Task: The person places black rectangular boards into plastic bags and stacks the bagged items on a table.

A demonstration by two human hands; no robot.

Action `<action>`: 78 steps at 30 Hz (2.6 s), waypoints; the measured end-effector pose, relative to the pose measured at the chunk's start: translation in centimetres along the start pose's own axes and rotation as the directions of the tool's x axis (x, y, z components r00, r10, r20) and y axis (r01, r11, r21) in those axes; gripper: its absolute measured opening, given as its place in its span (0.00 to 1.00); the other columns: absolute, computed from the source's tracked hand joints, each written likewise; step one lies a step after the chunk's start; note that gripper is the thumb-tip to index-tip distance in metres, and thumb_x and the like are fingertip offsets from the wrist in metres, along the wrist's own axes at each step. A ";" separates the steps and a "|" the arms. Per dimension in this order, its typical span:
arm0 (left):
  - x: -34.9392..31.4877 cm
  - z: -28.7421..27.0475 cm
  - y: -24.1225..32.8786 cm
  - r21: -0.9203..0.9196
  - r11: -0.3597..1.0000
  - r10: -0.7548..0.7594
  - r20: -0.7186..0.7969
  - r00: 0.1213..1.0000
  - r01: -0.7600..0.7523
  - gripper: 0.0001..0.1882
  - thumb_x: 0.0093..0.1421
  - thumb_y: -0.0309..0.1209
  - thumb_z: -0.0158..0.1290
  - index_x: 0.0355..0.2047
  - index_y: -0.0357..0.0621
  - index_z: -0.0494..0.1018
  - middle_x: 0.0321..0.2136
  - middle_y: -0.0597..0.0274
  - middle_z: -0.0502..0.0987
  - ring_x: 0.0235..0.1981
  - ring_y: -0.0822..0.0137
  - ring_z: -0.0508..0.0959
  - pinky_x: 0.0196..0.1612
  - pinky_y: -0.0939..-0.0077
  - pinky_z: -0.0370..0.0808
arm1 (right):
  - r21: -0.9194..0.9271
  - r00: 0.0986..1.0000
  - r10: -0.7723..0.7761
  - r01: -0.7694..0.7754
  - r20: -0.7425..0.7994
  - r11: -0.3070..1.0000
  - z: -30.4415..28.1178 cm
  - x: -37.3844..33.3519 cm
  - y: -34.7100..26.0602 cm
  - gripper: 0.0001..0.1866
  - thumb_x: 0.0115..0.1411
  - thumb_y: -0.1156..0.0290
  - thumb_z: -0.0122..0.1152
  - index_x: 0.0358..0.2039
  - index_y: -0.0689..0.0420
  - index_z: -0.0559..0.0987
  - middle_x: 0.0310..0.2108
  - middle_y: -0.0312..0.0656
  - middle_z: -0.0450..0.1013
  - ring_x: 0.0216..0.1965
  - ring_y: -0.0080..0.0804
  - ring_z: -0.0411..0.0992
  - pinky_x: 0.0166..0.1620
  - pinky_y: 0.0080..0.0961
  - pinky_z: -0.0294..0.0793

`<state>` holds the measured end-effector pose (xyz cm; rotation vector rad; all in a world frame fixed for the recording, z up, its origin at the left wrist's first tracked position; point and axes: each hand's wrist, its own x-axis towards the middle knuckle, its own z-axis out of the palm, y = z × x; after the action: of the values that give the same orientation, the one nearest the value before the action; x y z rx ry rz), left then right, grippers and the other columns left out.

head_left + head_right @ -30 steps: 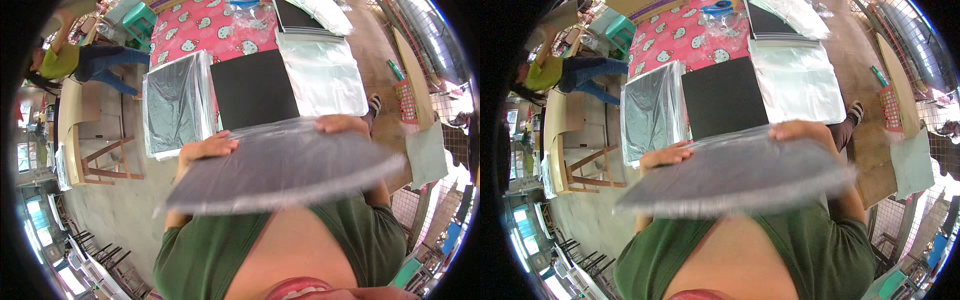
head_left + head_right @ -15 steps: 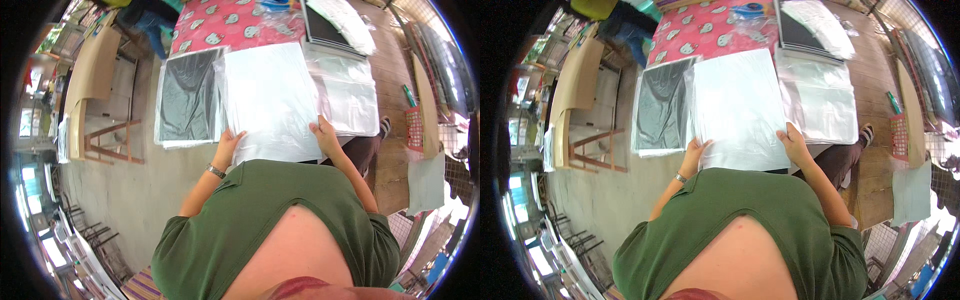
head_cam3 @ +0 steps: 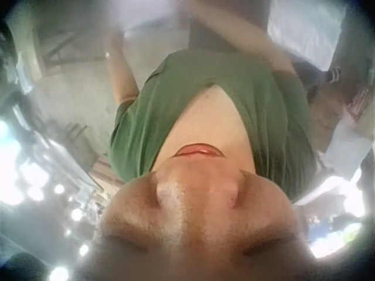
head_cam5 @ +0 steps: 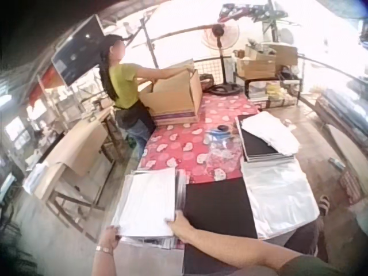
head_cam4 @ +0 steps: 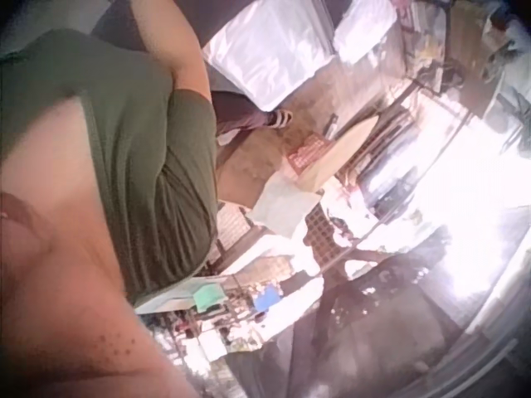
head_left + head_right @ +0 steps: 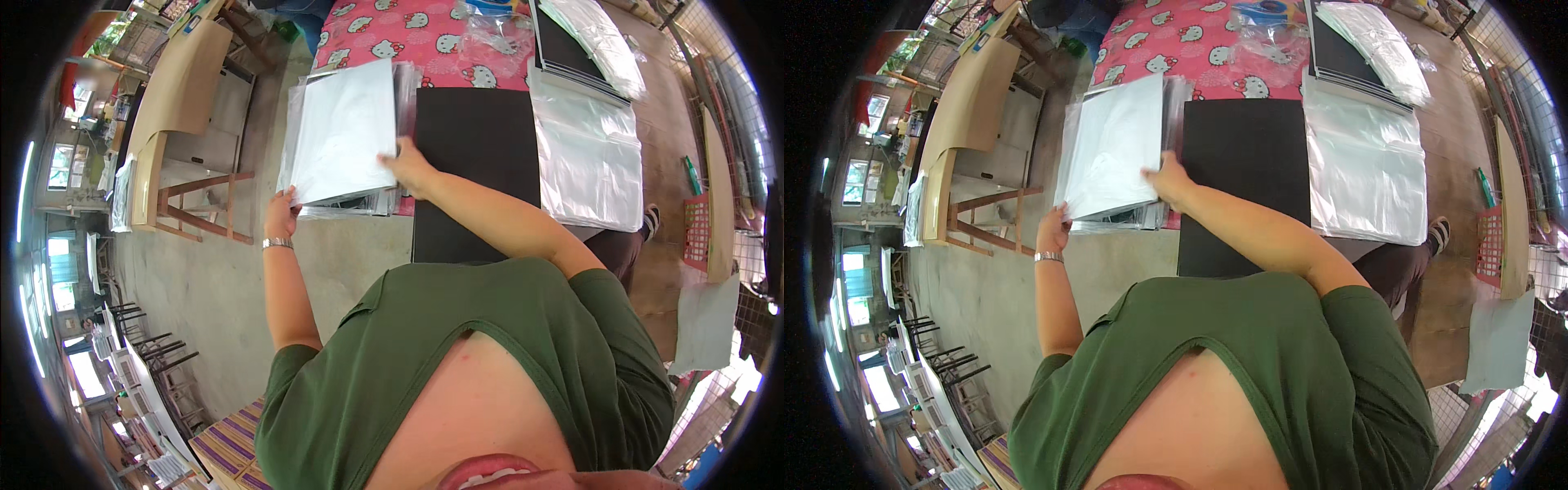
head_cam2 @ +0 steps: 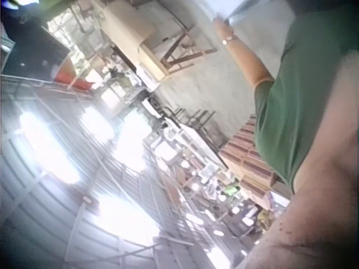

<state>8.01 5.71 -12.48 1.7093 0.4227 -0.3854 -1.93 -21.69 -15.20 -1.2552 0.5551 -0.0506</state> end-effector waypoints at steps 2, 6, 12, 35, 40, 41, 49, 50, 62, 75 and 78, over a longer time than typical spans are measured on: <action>2.0 -2.0 -1.0 0.050 0.999 0.018 -0.024 1.000 -0.017 0.11 0.55 0.31 0.54 0.37 0.40 0.69 0.27 0.65 0.70 0.24 0.72 0.71 0.20 0.82 0.72 | -0.001 0.932 0.252 -0.260 0.261 0.966 -0.2 -3.0 -0.5 0.22 0.57 0.73 0.54 0.50 0.63 0.61 0.33 0.48 0.70 0.31 0.35 0.72 0.36 0.32 0.74; 4.4 -2.1 -0.1 0.313 0.934 0.174 0.031 0.984 -0.174 0.08 0.54 0.29 0.54 0.30 0.35 0.73 0.24 0.61 0.73 0.21 0.71 0.71 0.18 0.79 0.72 | -0.062 0.754 0.265 -0.286 0.602 0.956 -5.4 -9.2 -3.2 0.23 0.57 0.76 0.53 0.53 0.64 0.61 0.31 0.47 0.72 0.28 0.34 0.74 0.34 0.29 0.76; 5.5 -3.8 -0.9 0.444 0.880 0.165 0.051 0.985 -0.171 0.13 0.53 0.29 0.56 0.34 0.28 0.73 0.23 0.58 0.75 0.19 0.71 0.73 0.18 0.79 0.74 | -0.353 0.970 -0.232 0.193 -0.070 0.915 -22.3 -11.7 -5.8 0.15 0.55 0.74 0.53 0.44 0.62 0.70 0.30 0.43 0.73 0.28 0.29 0.74 0.31 0.21 0.73; -4.8 0.7 -9.6 0.885 0.187 0.697 0.187 0.692 -0.427 0.22 0.53 0.18 0.42 0.48 0.47 0.68 0.56 0.55 0.61 0.59 0.55 0.56 0.59 0.62 0.58 | -0.787 0.939 -0.322 0.107 -0.121 0.608 -29.6 -14.5 -0.7 0.07 0.47 0.76 0.61 0.28 0.62 0.75 0.23 0.42 0.71 0.26 0.32 0.70 0.33 0.25 0.69; -6.8 2.5 -8.7 0.854 0.280 0.718 0.116 0.686 -0.439 0.17 0.52 0.16 0.41 0.39 0.42 0.73 0.54 0.56 0.63 0.58 0.54 0.58 0.56 0.64 0.61 | -0.826 0.890 -0.443 0.169 -0.106 0.537 -30.2 -15.0 0.2 0.06 0.47 0.75 0.62 0.25 0.62 0.75 0.27 0.41 0.68 0.28 0.32 0.68 0.34 0.25 0.68; -7.5 3.6 -7.4 0.830 0.301 0.730 0.118 0.674 -0.471 0.17 0.52 0.15 0.41 0.38 0.42 0.73 0.53 0.56 0.64 0.58 0.54 0.59 0.55 0.64 0.62 | -0.811 0.878 -0.467 0.194 -0.107 0.551 -29.9 -15.2 -0.5 0.06 0.48 0.73 0.62 0.24 0.62 0.75 0.30 0.42 0.68 0.32 0.33 0.69 0.36 0.25 0.68; -13.5 19.6 2.5 0.292 0.044 0.856 0.482 0.186 -0.956 0.10 0.51 0.18 0.49 0.32 0.42 0.74 0.37 0.59 0.76 0.47 0.55 0.70 0.48 0.66 0.67 | -0.645 0.854 -0.437 0.167 -0.284 0.746 -29.5 -14.4 -2.2 0.12 0.52 0.74 0.58 0.37 0.59 0.71 0.24 0.45 0.72 0.26 0.34 0.71 0.31 0.27 0.68; -13.8 20.8 3.3 0.248 0.034 0.847 0.507 0.160 -0.968 0.10 0.51 0.18 0.49 0.33 0.42 0.74 0.37 0.59 0.76 0.47 0.57 0.71 0.48 0.68 0.68 | -0.690 0.849 -0.456 0.160 -0.269 0.705 -29.4 -14.5 -2.4 0.11 0.51 0.73 0.59 0.36 0.59 0.72 0.24 0.45 0.72 0.26 0.35 0.71 0.32 0.28 0.68; -21.0 36.8 -1.4 -0.264 0.073 0.577 0.798 -0.175 -0.962 0.20 0.47 0.22 0.53 0.43 0.43 0.70 0.42 0.55 0.73 0.48 0.55 0.70 0.56 0.62 0.60 | -0.690 0.735 -0.635 0.332 -0.239 0.644 -28.2 -14.8 -0.5 0.09 0.50 0.80 0.56 0.34 0.61 0.73 0.29 0.47 0.72 0.32 0.38 0.73 0.36 0.27 0.71; -21.4 39.3 -1.4 -0.252 0.236 0.473 0.873 -0.116 -0.939 0.05 0.47 0.23 0.53 0.26 0.41 0.74 0.24 0.57 0.72 0.29 0.58 0.73 0.33 0.69 0.71 | -0.831 0.555 -0.804 0.330 -0.214 0.449 -29.9 -17.1 -0.5 0.09 0.46 0.80 0.61 0.30 0.61 0.74 0.33 0.43 0.71 0.30 0.35 0.71 0.34 0.26 0.69; -21.6 38.5 -1.9 -0.281 0.125 0.518 0.836 -0.179 -0.952 0.04 0.47 0.25 0.54 0.25 0.41 0.72 0.24 0.58 0.72 0.29 0.58 0.73 0.32 0.69 0.70 | -0.726 0.603 -0.718 0.313 -0.346 0.612 -30.1 -17.6 -1.8 0.06 0.46 0.82 0.58 0.27 0.62 0.74 0.32 0.43 0.72 0.36 0.38 0.72 0.36 0.26 0.69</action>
<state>-12.63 -33.26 -10.46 1.6011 -1.7176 -0.2539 -29.47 -43.05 -12.97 -2.0481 0.7494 -0.9294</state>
